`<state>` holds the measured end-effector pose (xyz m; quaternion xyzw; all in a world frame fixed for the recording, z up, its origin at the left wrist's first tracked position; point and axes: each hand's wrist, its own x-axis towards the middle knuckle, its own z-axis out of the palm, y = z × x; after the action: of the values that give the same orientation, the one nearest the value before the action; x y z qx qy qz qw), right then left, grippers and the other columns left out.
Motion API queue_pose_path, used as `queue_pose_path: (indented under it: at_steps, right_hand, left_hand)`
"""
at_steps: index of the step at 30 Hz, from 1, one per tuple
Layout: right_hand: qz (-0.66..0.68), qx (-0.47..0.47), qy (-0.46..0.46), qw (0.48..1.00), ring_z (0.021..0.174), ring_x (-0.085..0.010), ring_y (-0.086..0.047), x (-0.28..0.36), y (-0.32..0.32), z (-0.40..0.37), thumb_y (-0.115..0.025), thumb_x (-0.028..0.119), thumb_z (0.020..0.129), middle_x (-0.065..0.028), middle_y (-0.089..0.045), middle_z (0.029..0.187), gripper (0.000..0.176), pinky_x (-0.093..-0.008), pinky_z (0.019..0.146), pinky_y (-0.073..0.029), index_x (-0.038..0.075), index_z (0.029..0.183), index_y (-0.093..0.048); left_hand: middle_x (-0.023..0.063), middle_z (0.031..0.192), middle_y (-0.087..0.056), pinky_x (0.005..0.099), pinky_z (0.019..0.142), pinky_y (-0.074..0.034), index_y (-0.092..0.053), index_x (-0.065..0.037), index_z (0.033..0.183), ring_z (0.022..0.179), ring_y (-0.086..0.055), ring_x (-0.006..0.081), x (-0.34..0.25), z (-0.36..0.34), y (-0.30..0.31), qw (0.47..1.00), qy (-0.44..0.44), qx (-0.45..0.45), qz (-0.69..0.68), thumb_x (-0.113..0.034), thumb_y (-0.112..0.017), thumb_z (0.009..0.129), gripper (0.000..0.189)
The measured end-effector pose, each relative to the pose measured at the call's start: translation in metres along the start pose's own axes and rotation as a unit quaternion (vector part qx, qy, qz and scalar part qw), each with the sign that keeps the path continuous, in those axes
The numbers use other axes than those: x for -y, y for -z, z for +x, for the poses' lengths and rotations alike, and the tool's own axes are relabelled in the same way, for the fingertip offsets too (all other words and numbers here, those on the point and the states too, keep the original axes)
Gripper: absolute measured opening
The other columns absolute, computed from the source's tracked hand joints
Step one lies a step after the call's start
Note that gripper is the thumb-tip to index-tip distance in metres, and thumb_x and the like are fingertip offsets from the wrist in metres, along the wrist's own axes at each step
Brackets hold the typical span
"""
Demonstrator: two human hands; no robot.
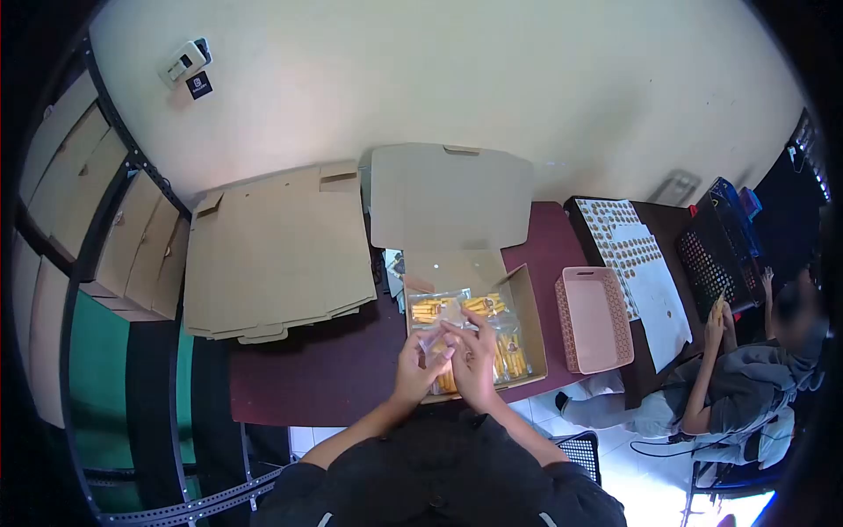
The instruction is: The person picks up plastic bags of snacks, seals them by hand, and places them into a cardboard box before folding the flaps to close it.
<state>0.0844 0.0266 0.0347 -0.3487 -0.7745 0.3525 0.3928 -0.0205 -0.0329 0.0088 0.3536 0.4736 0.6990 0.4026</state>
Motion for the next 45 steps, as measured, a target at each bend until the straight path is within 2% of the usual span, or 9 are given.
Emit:
queue_pose_path:
  at_steps: [4,7,10,15,23,29,33,38,45]
  right_hand:
    - [0.064,-0.033,-0.074,0.995,0.122,-0.0275,-0.034,0.003,0.003,0.008,-0.067,0.007,0.075,-0.0152,-0.034,0.131,0.037,-0.0391,0.097,-0.032,0.005,0.109,-0.055]
    - [0.195,0.002,-0.142,0.971,0.120,-0.0254,-0.038,-0.021,0.003,0.005,-0.071,0.009,0.072,-0.0160,-0.041,0.126,0.027,-0.0356,0.095,-0.035,0.003,0.097,-0.062]
    - [0.272,0.023,-0.174,0.946,0.095,-0.0158,-0.056,-0.019,0.006,0.006,-0.066,0.015,0.079,-0.0112,-0.061,0.101,0.022,-0.0278,0.085,-0.042,-0.002,0.094,-0.064]
    - [0.254,0.149,-0.246,0.924,0.077,-0.0083,-0.055,-0.029,0.033,0.016,-0.054,0.030,0.089,-0.0057,-0.064,0.084,0.037,-0.0238,0.074,-0.044,-0.005,0.097,-0.063]
    - [0.232,0.191,-0.284,0.910,0.082,-0.0105,-0.057,-0.033,0.040,0.020,-0.040,0.034,0.095,-0.0085,-0.064,0.091,0.044,-0.0245,0.078,-0.044,-0.004,0.104,-0.060]
    - [0.420,0.056,-0.205,0.882,0.101,-0.0164,-0.054,-0.019,0.026,0.016,-0.035,0.036,0.096,-0.0128,-0.054,0.115,0.049,-0.0274,0.089,-0.042,-0.004,0.119,-0.050]
    - [0.311,0.089,-0.180,0.929,0.108,-0.0172,-0.050,-0.033,0.009,0.005,-0.055,0.028,0.088,-0.0121,-0.047,0.123,0.049,-0.0284,0.092,-0.040,-0.003,0.124,-0.042]
    - [0.199,0.176,-0.265,0.927,0.085,-0.0089,-0.056,-0.044,0.001,-0.008,-0.058,0.026,0.087,-0.0039,-0.060,0.087,0.033,-0.0251,0.077,-0.045,-0.003,0.102,-0.053]
    - [0.274,0.165,-0.260,0.911,0.074,-0.0116,-0.048,-0.074,-0.010,-0.016,-0.051,0.031,0.091,-0.0058,-0.052,0.080,0.033,-0.0269,0.069,-0.040,-0.001,0.082,-0.054]
  left_hand:
    - [0.0053,0.086,-0.063,0.0235,0.076,-0.044,-0.058,0.001,0.087,0.082,-0.057,0.0096,-0.011,0.004,0.002,0.999,0.016,-0.039,0.011,-0.010,-0.060,0.085,0.012]
    - [0.0075,0.089,-0.064,0.0248,0.076,-0.045,-0.059,0.003,0.091,0.083,-0.057,0.0103,0.003,0.004,0.010,0.999,0.032,-0.024,0.009,-0.011,-0.060,0.085,0.015]
    - [0.0101,0.092,-0.064,0.0265,0.079,-0.044,-0.059,0.004,0.095,0.086,-0.059,0.0134,0.008,0.006,0.013,1.000,0.025,-0.011,0.012,-0.012,-0.057,0.087,0.018]
    - [0.0145,0.099,-0.062,0.0301,0.083,-0.044,-0.056,0.006,0.101,0.093,-0.060,0.0195,-0.005,0.007,0.026,0.997,0.047,0.049,0.036,-0.019,-0.048,0.092,0.028]
    - [0.0129,0.114,-0.052,0.0307,0.091,-0.040,-0.044,0.002,0.115,0.108,-0.050,0.0194,0.018,0.006,0.032,0.990,0.042,0.100,-0.091,-0.021,-0.046,0.092,0.033]
    - [0.0101,0.112,-0.050,0.0295,0.089,-0.042,-0.041,-0.001,0.115,0.103,-0.051,0.0165,0.023,0.000,0.023,0.982,0.150,0.112,-0.026,-0.006,-0.058,0.085,0.035]
    - [0.0089,0.106,-0.054,0.0270,0.086,-0.043,-0.043,0.000,0.111,0.101,-0.053,0.0146,0.030,0.003,0.026,0.988,0.131,0.061,-0.044,-0.004,-0.055,0.086,0.028]
    - [0.0074,0.103,-0.055,0.0270,0.086,-0.042,-0.044,0.001,0.112,0.098,-0.053,0.0130,0.025,0.005,0.030,0.993,0.101,0.054,-0.013,-0.007,-0.053,0.088,0.026]
    - [0.0100,0.108,-0.053,0.0259,0.088,-0.042,-0.042,0.001,0.115,0.102,-0.052,0.0141,0.026,0.005,0.034,0.990,0.123,0.059,-0.036,-0.007,-0.050,0.090,0.027]
